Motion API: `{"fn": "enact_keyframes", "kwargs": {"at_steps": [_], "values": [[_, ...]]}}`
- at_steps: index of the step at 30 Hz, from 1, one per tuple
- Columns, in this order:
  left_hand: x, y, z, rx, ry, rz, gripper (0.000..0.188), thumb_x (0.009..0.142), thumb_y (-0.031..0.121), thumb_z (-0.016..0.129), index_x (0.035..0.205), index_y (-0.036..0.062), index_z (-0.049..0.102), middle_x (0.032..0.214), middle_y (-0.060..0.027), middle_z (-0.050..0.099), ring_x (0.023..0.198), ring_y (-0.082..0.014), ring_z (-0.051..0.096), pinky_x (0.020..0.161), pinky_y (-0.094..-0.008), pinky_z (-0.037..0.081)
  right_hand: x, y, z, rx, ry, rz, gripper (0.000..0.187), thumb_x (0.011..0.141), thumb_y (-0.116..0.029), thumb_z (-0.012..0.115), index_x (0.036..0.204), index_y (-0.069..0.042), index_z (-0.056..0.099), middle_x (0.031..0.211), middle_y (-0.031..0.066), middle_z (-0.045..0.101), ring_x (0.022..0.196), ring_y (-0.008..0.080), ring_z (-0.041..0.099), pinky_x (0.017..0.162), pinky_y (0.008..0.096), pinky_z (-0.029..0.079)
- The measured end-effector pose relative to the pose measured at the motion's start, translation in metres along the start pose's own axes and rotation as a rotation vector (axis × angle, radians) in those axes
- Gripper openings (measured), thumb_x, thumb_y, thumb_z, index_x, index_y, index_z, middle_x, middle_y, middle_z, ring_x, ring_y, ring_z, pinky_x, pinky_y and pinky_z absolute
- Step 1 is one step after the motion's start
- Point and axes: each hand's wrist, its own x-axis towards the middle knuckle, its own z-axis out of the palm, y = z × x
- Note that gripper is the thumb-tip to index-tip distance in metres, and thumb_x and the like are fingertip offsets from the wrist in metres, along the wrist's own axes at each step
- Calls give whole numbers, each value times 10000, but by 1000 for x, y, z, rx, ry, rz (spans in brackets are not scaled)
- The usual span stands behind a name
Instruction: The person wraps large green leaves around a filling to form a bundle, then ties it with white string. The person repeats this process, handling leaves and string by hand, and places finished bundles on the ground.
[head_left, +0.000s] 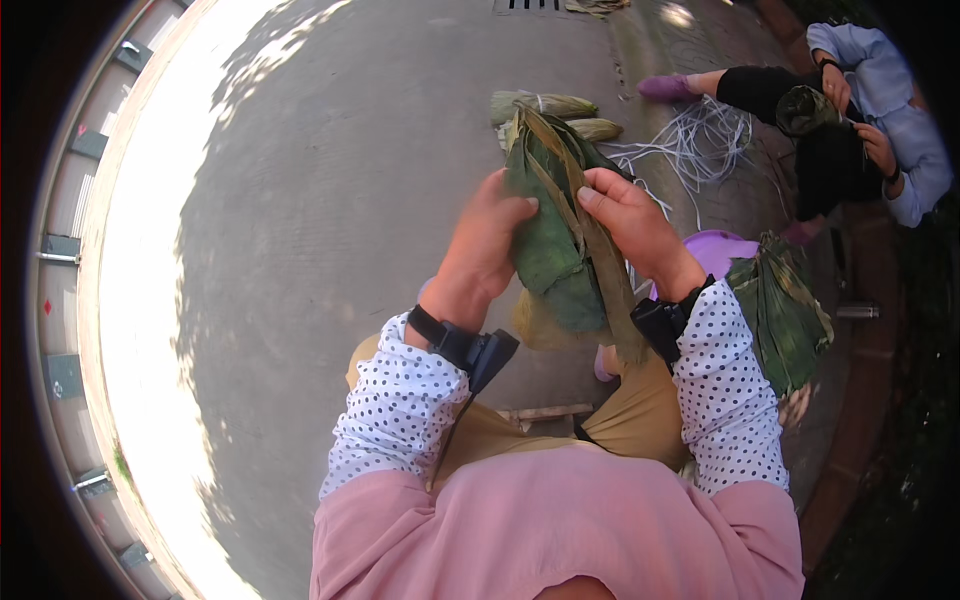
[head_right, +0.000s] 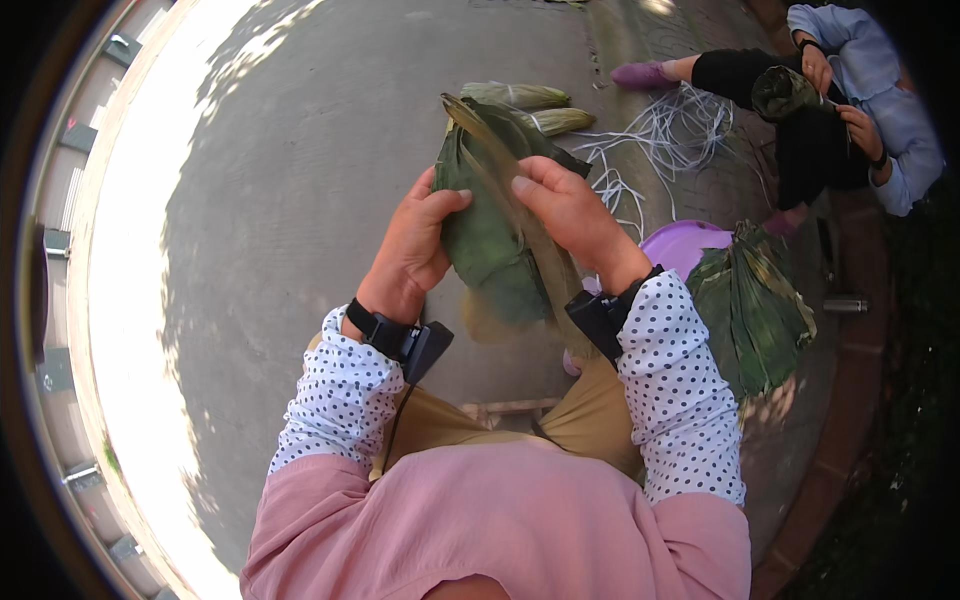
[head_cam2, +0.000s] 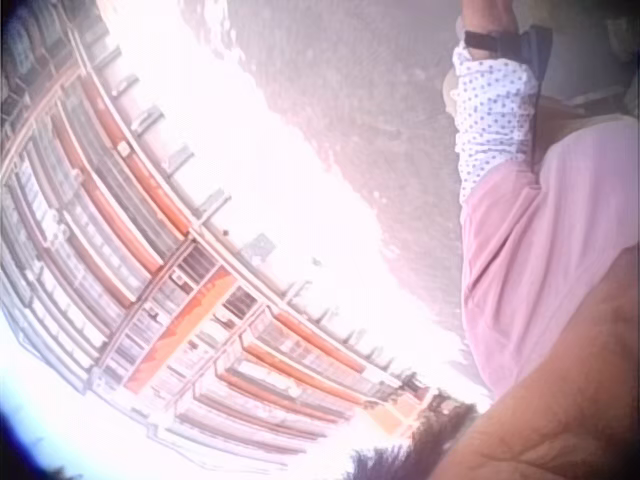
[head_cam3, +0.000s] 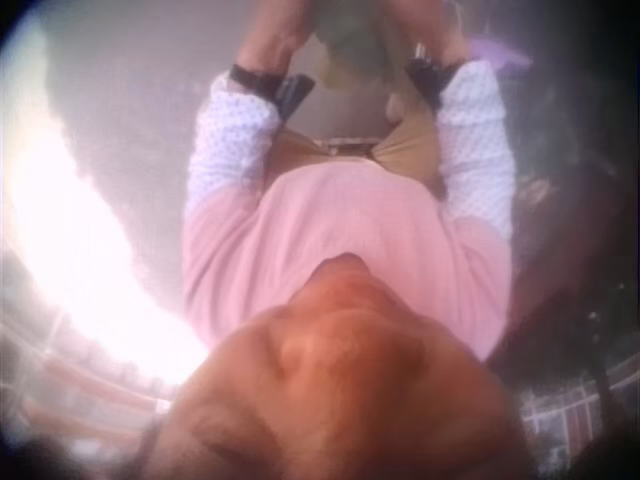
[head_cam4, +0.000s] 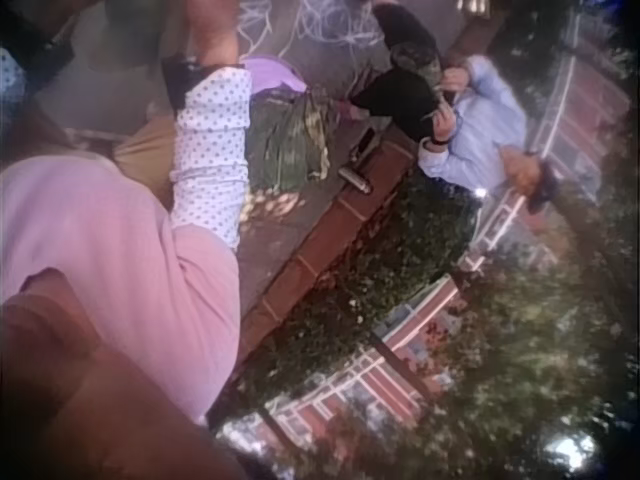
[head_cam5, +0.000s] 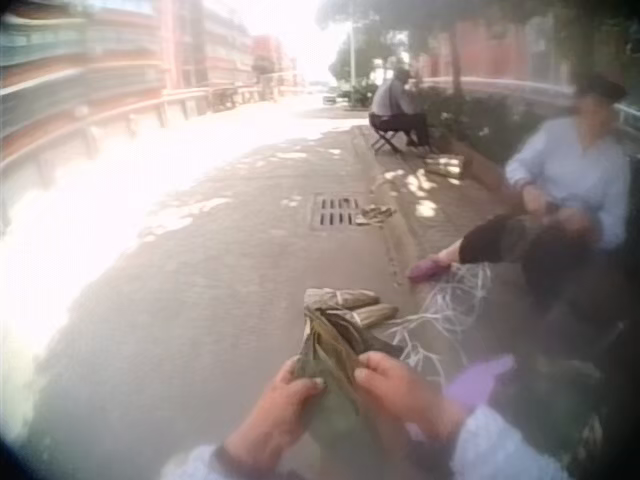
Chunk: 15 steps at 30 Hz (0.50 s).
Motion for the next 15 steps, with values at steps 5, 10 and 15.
{"fn": "enact_keyframes", "kwargs": {"at_steps": [5,10,15], "values": [[3,-1,6,-1,-7,-11,393,966,68,573,1351,12,525,1199,-108,644,1077,-210,654,923,-356,557,7,13,-4,-246,11,-134,275,1100,-145,527,1334,-21,601,1192,3,661,1072,67,611,952,249,503],[0,-2,18,136,29,32,371,967,116,612,1315,6,548,1145,-102,667,1010,-191,672,884,-344,561,5,10,1,-193,-41,-132,300,1102,-154,529,1372,-31,570,1166,4,649,1073,70,591,950,255,498],[6,-9,6,292,118,84,328,951,116,620,1252,-10,592,1100,-114,682,970,-189,677,813,-337,561,7,7,0,-281,-12,-154,350,1073,-187,595,1376,-20,541,1140,26,633,1067,87,590,947,272,499]]}}
